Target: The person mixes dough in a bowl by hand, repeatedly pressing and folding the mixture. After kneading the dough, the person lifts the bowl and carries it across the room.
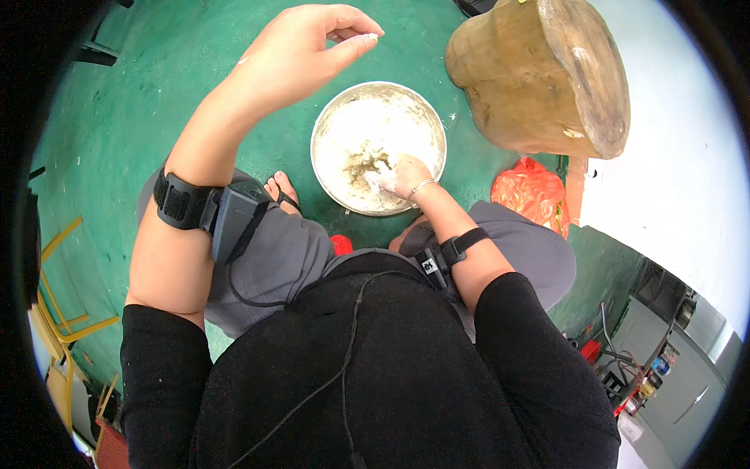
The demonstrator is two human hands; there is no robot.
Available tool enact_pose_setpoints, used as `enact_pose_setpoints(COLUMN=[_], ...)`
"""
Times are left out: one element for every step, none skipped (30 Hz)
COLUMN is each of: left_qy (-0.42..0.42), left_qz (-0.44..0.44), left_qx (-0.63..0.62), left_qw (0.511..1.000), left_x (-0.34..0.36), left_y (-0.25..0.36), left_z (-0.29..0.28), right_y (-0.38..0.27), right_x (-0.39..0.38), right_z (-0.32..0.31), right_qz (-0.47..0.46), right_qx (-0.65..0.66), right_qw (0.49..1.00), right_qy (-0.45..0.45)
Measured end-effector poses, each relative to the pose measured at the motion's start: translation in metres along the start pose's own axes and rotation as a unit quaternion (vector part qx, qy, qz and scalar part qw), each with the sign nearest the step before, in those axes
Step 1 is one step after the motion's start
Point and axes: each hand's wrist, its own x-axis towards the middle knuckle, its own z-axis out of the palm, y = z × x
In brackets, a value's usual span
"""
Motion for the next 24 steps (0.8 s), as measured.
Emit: enact_pose_setpoints(left_qy=[0.000, 0.000, -0.002, -0.003, -0.003, -0.003, 0.001, 0.004, 0.005, -0.002, -0.009, -0.015, -0.019, -0.008, -0.013, -0.005, 0.003, 0.001, 0.008, 0.016, 0.013, 0.023, 0.033, 0.032], left_qz=[-0.017, -0.035, -0.033, -0.016, 0.000, -0.008, 0.002, 0.011, 0.005, 0.007, 0.009, 0.017, 0.025, -0.013, -0.006, 0.017, 0.041, 0.035, 0.030, 0.027, 0.024, 0.000, -0.022, -0.023], left_qx=[0.001, 0.001, 0.001, 0.003, 0.005, 0.006, 0.033, 0.059, 0.061, 0.058, 0.056, 0.050, 0.040, 0.049, 0.045, 0.058, 0.070, 0.074, 0.069, 0.064, 0.064, 0.056, 0.048, 0.049], left_qw=[1.000, 0.999, 0.999, 1.000, 1.000, 1.000, 0.999, 0.998, 0.998, 0.998, 0.998, 0.998, 0.999, 0.999, 0.999, 0.998, 0.997, 0.997, 0.997, 0.997, 0.998, 0.998, 0.998, 0.998], left_x=[0.002, 0.004, 0.007, 0.009, 0.011, 0.009, 0.009, 0.010, 0.010, 0.014, 0.017, 0.026, 0.032, 0.009, 0.013, 0.016, 0.020, 0.017, 0.015, 0.014, 0.015, 0.016, 0.017, 0.017], left_y=[-0.003, -0.007, -0.006, -0.009, -0.012, -0.018, -0.023, -0.027, -0.031, -0.031, -0.030, -0.028, -0.025, -0.043, -0.039, -0.043, -0.046, -0.049, -0.050, -0.052, -0.055, -0.057, -0.059, -0.061], left_z=[0.001, 0.002, 0.002, 0.003, 0.005, 0.007, 0.010, 0.011, 0.009, 0.008, 0.007, 0.010, 0.012, 0.001, 0.002, 0.002, 0.003, 0.000, -0.003, -0.005, -0.007, -0.009, -0.010, -0.011], right_y=[-0.004, 0.000, 0.010, 0.016, 0.023, 0.021, 0.018, 0.015, 0.011, 0.015, 0.022, 0.045, 0.055, -0.024, -0.021, -0.013, -0.003, -0.009, -0.012, -0.015, -0.017, -0.016, -0.013, -0.014], right_x=[0.000, 0.005, 0.009, 0.015, 0.024, 0.038, 0.048, 0.056, 0.066, 0.075, 0.089, 0.107, 0.119, 0.104, 0.108, 0.118, 0.125, 0.126, 0.129, 0.134, 0.134, 0.139, 0.146, 0.150], right_z=[-0.005, 0.001, 0.010, 0.018, 0.025, 0.034, 0.040, 0.048, 0.057, 0.066, 0.078, 0.096, 0.107, 0.077, 0.077, 0.087, 0.096, 0.096, 0.094, 0.091, 0.087, 0.087, 0.086, 0.085], right_qz=[-0.012, -0.013, -0.005, 0.002, 0.003, 0.035, 0.070, 0.067, 0.016, -0.030, -0.028, -0.039, -0.052, 0.064, 0.072, 0.116, 0.160, 0.134, 0.130, 0.152, 0.177, 0.178, 0.189, 0.197], right_qx=[0.028, 0.028, -0.030, -0.089, -0.088, -0.069, -0.051, -0.049, -0.020, 0.009, 0.010, -0.021, -0.050, 0.059, 0.058, 0.049, 0.040, 0.033, 0.036, 0.032, 0.027, 0.030, 0.019, 0.008], right_qw=[0.999, 0.998, 1.000, 0.995, 0.995, 0.996, 0.996, 0.996, 0.998, 0.994, 0.994, 0.993, 0.992, 0.996, 0.995, 0.992, 0.985, 0.990, 0.991, 0.987, 0.983, 0.982, 0.980, 0.978], right_qy=[-0.044, -0.046, -0.001, 0.041, 0.039, 0.034, 0.031, 0.027, 0.062, 0.101, 0.102, 0.105, 0.106, 0.017, 0.022, -0.011, -0.043, -0.018, -0.021, -0.035, -0.048, -0.050, -0.056, -0.061])
